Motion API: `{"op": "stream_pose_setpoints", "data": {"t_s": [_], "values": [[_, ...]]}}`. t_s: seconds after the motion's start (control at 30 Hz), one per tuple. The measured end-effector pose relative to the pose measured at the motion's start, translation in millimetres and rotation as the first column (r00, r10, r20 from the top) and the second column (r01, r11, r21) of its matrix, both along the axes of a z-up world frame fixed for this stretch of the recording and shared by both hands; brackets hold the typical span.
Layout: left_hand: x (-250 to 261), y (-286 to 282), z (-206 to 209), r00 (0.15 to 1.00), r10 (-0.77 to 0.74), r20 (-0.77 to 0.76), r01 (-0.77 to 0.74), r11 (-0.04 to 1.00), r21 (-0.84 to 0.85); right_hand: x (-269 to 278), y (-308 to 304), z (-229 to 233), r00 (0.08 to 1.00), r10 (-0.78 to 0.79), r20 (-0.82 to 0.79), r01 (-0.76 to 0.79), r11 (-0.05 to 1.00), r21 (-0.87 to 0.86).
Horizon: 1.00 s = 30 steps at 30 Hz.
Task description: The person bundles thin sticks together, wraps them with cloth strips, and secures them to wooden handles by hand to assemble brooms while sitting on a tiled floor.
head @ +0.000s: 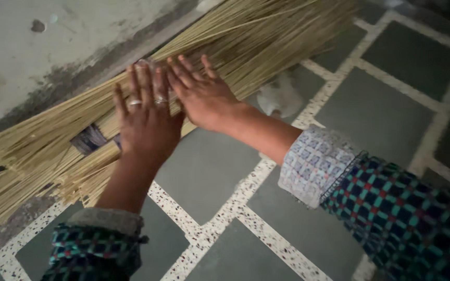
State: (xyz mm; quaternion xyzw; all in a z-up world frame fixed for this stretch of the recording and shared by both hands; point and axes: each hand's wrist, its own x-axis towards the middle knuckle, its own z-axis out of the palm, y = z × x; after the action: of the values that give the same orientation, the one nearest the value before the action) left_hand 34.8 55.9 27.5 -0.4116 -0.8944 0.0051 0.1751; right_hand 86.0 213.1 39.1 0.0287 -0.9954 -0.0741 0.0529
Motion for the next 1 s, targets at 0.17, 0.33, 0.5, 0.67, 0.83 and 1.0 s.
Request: {"op": "stream_pose_setpoints", "data": {"t_s": [0.17,0.33,0.5,0.67,0.83,1.0], "values": [[32.5,11.0,23.8,0.986,-0.161,0.044,0.156,0.984,0.089,41.9,9.1,25.0,0.998,-0.064,0.001,0.064,0.992,-0.105],[54.4,16.2,47.8,0.969,-0.246,-0.002,0.246,0.966,0.080,75.3,15.6,51.7,0.994,-0.099,0.047,0.102,0.993,-0.058],[79.4,39.5,66.9,0.944,-0.331,-0.015,0.331,0.942,0.046,112.8,32.9,78.3,0.969,-0.194,0.152,0.200,0.979,-0.026],[107.6,69.4,94.1,0.912,-0.407,-0.038,0.407,0.913,-0.017,158.0,60.4,105.9,0.953,-0.257,0.161,0.271,0.960,-0.072],[139.1,107.2,122.6,0.822,-0.567,-0.058,0.566,0.824,-0.033,216.1,81.7,139.6,0.916,-0.354,0.188,0.364,0.931,-0.018],[191.0,153.6,149.0,0.678,-0.710,-0.192,0.700,0.703,-0.127,293.4,106.7,177.7,0.831,-0.496,0.254,0.515,0.857,-0.011]]}}
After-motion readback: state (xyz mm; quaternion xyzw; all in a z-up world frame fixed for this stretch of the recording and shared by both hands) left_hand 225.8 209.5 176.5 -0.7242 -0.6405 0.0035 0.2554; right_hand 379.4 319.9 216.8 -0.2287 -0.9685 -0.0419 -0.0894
